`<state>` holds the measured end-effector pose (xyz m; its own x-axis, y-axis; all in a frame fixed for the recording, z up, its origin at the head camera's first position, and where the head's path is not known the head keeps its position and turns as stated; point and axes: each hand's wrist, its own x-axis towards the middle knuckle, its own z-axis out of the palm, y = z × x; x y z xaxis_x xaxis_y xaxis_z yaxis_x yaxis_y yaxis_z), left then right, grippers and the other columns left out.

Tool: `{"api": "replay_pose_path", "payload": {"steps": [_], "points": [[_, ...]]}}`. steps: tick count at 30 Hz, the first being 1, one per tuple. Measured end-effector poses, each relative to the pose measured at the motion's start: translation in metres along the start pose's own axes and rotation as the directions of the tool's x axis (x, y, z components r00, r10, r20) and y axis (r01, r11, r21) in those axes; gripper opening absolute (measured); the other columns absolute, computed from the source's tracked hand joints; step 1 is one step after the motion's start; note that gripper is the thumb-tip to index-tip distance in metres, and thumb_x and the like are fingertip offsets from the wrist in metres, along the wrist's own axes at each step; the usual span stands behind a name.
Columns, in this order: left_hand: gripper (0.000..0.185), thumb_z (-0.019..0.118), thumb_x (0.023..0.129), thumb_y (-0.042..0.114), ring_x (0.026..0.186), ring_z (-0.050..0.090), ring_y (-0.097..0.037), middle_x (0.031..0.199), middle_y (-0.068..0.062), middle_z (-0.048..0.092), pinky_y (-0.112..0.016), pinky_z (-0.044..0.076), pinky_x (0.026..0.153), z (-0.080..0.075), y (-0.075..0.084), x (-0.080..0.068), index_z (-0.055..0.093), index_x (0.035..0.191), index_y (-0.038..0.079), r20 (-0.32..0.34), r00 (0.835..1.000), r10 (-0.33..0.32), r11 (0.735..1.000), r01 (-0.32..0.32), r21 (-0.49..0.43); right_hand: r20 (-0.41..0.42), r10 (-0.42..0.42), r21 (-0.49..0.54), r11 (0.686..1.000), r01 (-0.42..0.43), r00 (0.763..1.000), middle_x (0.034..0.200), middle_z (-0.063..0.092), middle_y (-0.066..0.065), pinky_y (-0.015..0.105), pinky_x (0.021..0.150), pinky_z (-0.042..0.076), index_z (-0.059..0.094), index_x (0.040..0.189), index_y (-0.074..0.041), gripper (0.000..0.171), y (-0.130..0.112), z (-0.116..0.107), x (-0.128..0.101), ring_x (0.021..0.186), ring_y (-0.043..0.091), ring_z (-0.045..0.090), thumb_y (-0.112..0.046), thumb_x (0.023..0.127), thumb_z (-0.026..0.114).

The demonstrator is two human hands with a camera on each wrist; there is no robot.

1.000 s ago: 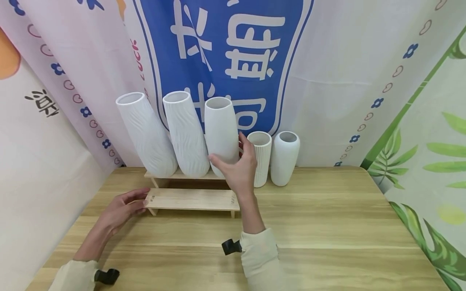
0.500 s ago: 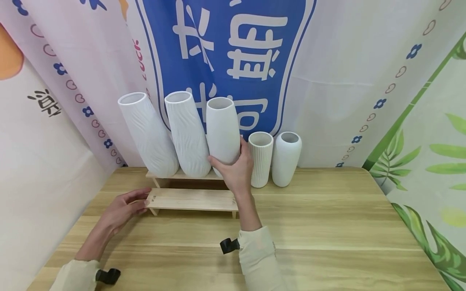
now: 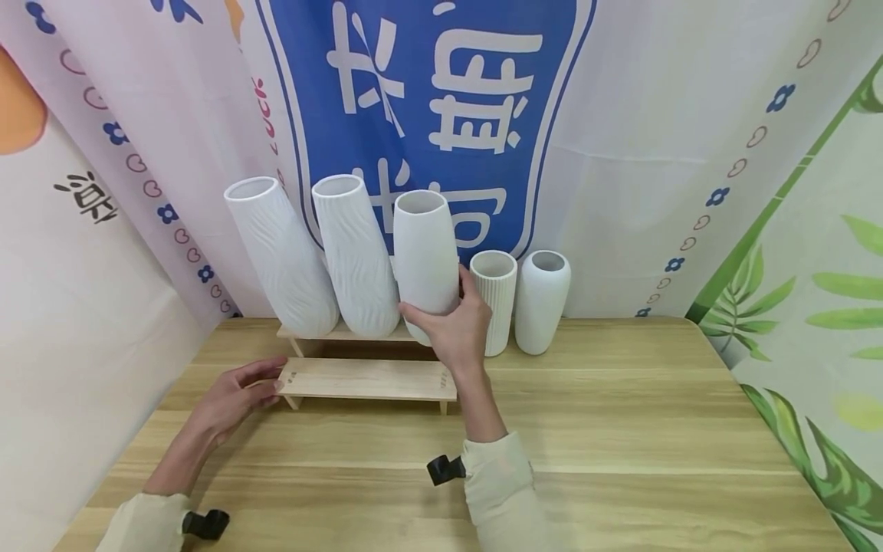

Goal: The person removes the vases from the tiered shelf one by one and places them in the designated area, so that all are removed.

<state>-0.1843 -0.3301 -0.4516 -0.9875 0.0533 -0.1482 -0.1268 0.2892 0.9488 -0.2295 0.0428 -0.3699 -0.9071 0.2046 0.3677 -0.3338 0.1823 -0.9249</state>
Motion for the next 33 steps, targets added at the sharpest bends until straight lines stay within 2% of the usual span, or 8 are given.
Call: {"api": "replay_pose_path", "payload": {"steps": [5, 13, 22, 33], "points": [[0.06, 0.064, 0.105, 0.004, 0.103, 0.067, -0.002, 0.155, -0.033, 0.047, -0.019, 0.064, 0.091, 0.001, 0.0, 0.001, 0.041, 0.16, -0.007, -0.005, 1.0, 0.007, 1.0, -0.006, 0.007, 0.009, 0.016, -0.029, 0.999, -0.016, 1.0, 0.141, 0.068, 0.012, 0.059, 0.105, 0.061, 0.057, 0.147, -0.011, 0.089, -0.005, -0.014, -0.005, 0.128, 0.033, 0.067, -0.025, 0.072, 0.102], [0.059, 0.064, 0.106, 0.005, 0.102, 0.068, -0.004, 0.155, -0.033, 0.048, -0.019, 0.064, 0.091, 0.001, -0.002, 0.002, 0.042, 0.16, -0.006, -0.005, 1.0, 0.009, 1.0, -0.009, 0.003, 0.047, 0.093, -0.047, 0.995, -0.09, 0.995, 0.144, 0.065, 0.015, 0.059, 0.108, 0.06, 0.05, 0.15, -0.007, 0.092, -0.012, -0.039, -0.01, 0.131, 0.036, 0.065, -0.019, 0.074, 0.099], [0.059, 0.064, 0.106, 0.004, 0.102, 0.067, -0.002, 0.155, -0.034, 0.047, -0.019, 0.064, 0.09, 0.0, -0.001, 0.0, 0.042, 0.16, -0.007, -0.006, 1.0, 0.01, 1.0, -0.01, 0.008, 0.049, 0.067, -0.054, 0.996, -0.065, 0.997, 0.146, 0.063, 0.016, 0.06, 0.11, 0.058, 0.048, 0.151, -0.007, 0.092, -0.014, -0.073, -0.01, 0.132, 0.035, 0.064, -0.013, 0.075, 0.098], [0.059, 0.063, 0.107, 0.005, 0.102, 0.067, -0.003, 0.156, -0.034, 0.047, -0.019, 0.064, 0.09, 0.001, 0.0, -0.001, 0.041, 0.16, -0.007, -0.004, 1.0, 0.012, 1.0, -0.012, 0.015, 0.0, 0.054, -0.082, 0.995, -0.054, 0.999, 0.148, 0.06, 0.019, 0.063, 0.109, 0.058, 0.045, 0.153, -0.002, 0.093, -0.011, -0.116, -0.009, 0.132, 0.036, 0.061, -0.012, 0.077, 0.097]]}}
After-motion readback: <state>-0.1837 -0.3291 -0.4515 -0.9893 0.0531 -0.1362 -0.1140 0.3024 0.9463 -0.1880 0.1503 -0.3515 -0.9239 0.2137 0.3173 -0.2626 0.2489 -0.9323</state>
